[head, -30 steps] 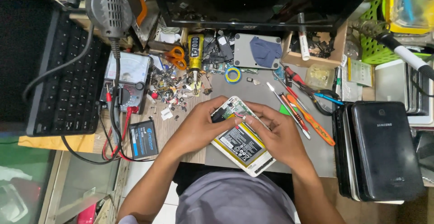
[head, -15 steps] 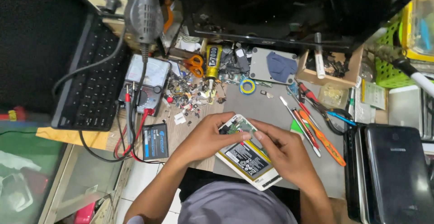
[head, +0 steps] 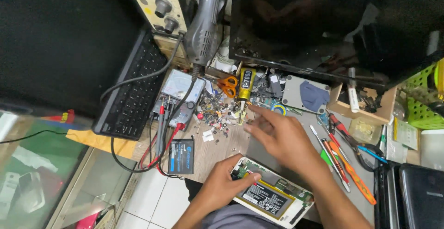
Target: Disassembling a tablet by removing internal screws and prying the screen assembly away from the frame.
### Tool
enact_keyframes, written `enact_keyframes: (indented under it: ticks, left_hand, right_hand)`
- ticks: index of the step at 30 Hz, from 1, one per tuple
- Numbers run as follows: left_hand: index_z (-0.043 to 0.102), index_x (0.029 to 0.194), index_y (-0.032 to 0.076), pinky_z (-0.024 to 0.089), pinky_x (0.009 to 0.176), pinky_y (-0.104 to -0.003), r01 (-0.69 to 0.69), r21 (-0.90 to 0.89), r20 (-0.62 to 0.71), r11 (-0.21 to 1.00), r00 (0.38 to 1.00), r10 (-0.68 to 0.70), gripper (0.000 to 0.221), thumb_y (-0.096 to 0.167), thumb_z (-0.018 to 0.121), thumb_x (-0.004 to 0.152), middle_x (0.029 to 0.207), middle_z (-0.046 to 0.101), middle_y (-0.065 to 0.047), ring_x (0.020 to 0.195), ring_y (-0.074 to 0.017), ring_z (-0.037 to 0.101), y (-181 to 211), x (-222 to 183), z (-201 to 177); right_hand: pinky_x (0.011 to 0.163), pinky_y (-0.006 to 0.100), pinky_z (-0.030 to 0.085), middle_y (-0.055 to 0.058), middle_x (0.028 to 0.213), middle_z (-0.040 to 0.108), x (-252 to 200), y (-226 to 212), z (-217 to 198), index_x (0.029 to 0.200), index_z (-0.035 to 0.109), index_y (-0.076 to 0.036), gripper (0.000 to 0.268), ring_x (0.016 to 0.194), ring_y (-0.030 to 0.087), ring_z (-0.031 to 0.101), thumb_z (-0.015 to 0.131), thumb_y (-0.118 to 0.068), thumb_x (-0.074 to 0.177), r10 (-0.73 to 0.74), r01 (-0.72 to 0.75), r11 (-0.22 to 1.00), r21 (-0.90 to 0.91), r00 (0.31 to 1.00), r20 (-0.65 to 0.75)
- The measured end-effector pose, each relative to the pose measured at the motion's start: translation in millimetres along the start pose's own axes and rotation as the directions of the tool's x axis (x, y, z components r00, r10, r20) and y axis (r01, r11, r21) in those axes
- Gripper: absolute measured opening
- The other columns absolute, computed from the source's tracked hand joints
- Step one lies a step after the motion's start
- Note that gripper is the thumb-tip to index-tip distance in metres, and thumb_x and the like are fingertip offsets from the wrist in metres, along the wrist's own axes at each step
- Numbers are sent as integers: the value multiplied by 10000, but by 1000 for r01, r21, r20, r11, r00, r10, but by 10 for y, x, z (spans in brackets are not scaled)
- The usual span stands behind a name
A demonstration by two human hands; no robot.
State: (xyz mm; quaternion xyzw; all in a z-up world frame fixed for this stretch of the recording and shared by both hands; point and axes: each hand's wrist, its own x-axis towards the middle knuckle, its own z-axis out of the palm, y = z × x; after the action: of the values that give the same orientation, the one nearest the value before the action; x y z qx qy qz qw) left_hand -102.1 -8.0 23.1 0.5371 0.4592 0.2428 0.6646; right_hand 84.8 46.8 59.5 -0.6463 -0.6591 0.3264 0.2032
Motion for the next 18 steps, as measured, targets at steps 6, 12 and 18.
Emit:
enact_keyframes:
  ticks: [6,12,18]
  left_hand:
    - [705,928,123,470,837,-205,38,3,-34,999,999,-38,159,248,796,890,862,708,36,879,-44,578,-75,-109,12]
    - [538,817,165,213,568,-279,111,75,-35,991,993,-109,329,326,791,954,732,411,55,654,-70,258,-252,-120,-7]
    - [656,907,145,468,720,-247,0,86,-23,996,1000,2,186,291,771,908,787,671,33,781,-50,557,-284,-80,-15]
  right_hand:
    - [727,482,570,141,958,804,868,-536,206,1531,431,-87,735,889,367,766,713,-403,930,-153,152,988,-39,987,-50]
    - [630,528,496,159,768,705,1360,-638,464,1122,523,-44,528,734,419,688,755,-476,926,-47,41,998,-52,991,-127]
    - [534,449,648,112,741,690,1500,-638,546,1362,386,34,585,603,321,712,640,48,835,-149,156,988,17,967,-207]
